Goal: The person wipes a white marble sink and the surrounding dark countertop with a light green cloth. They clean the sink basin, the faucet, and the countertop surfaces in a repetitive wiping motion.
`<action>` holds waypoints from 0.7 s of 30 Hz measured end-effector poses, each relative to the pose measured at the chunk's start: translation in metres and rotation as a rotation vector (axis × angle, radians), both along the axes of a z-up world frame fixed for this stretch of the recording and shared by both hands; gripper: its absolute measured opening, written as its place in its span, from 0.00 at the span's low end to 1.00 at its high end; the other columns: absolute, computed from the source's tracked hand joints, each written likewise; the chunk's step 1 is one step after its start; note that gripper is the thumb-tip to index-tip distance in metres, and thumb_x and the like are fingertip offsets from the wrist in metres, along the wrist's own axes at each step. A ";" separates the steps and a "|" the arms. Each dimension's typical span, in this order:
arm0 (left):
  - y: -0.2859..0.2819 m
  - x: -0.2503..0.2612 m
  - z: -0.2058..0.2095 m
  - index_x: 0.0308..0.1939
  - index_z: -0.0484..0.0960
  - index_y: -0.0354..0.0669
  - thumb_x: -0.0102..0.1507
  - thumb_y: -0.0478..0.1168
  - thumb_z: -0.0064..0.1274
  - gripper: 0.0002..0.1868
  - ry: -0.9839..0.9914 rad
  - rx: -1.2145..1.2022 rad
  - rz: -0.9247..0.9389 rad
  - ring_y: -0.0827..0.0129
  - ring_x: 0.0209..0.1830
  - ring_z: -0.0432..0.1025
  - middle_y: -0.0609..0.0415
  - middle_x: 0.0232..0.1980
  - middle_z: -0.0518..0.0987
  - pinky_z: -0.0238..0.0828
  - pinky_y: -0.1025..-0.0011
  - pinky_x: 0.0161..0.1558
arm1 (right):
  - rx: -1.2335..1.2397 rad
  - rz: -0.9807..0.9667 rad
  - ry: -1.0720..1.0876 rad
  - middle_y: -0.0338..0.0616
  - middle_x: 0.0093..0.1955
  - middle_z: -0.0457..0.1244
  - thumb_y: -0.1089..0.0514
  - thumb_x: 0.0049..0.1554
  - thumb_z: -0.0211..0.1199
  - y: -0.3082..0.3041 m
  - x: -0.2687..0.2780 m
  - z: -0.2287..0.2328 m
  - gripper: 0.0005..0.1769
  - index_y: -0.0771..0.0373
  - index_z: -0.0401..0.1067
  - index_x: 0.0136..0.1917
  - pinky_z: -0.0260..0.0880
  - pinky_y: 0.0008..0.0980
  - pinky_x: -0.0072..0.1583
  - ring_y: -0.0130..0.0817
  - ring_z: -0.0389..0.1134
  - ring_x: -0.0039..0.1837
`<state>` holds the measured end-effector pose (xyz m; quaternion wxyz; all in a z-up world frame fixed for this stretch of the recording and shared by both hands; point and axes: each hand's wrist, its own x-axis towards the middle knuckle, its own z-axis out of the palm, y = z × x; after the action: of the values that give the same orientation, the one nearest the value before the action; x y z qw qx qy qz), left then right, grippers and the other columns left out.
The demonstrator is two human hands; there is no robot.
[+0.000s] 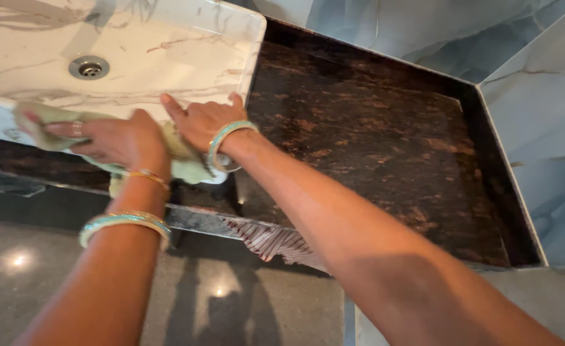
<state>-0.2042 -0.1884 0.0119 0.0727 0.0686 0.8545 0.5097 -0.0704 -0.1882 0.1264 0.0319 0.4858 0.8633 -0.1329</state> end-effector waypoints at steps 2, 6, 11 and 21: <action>0.001 -0.040 0.015 0.78 0.23 0.39 0.58 0.46 0.68 0.68 -0.110 -0.016 0.042 0.27 0.71 0.60 0.16 0.75 0.48 0.56 0.49 0.74 | -0.088 -0.050 0.078 0.55 0.51 0.71 0.24 0.58 0.17 -0.008 -0.018 -0.001 0.55 0.58 0.81 0.48 0.48 0.68 0.70 0.50 0.71 0.59; -0.009 -0.109 0.034 0.80 0.30 0.44 0.62 0.33 0.51 0.52 -0.300 0.256 -0.006 0.37 0.68 0.70 0.26 0.77 0.50 0.75 0.58 0.67 | -0.217 -0.066 0.187 0.56 0.54 0.72 0.23 0.56 0.16 -0.020 -0.063 -0.011 0.57 0.59 0.82 0.45 0.61 0.61 0.64 0.54 0.70 0.60; -0.005 -0.183 0.034 0.79 0.28 0.39 0.63 0.35 0.50 0.52 -0.251 0.177 0.054 0.40 0.70 0.67 0.26 0.78 0.49 0.73 0.58 0.66 | -0.272 0.014 0.355 0.59 0.53 0.72 0.22 0.57 0.18 -0.008 -0.134 -0.023 0.57 0.61 0.83 0.47 0.64 0.53 0.65 0.55 0.70 0.61; 0.021 -0.312 -0.003 0.77 0.28 0.31 0.64 0.39 0.49 0.51 -0.065 0.027 0.049 0.43 0.75 0.59 0.27 0.79 0.48 0.65 0.58 0.68 | -0.211 0.113 0.320 0.52 0.65 0.68 0.24 0.58 0.21 -0.001 -0.247 -0.039 0.51 0.52 0.77 0.62 0.61 0.53 0.68 0.53 0.66 0.68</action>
<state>-0.5160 -0.1678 0.0087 0.0868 0.0319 0.8463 0.5247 -0.3173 -0.1895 0.0870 -0.0477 0.4030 0.8646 -0.2964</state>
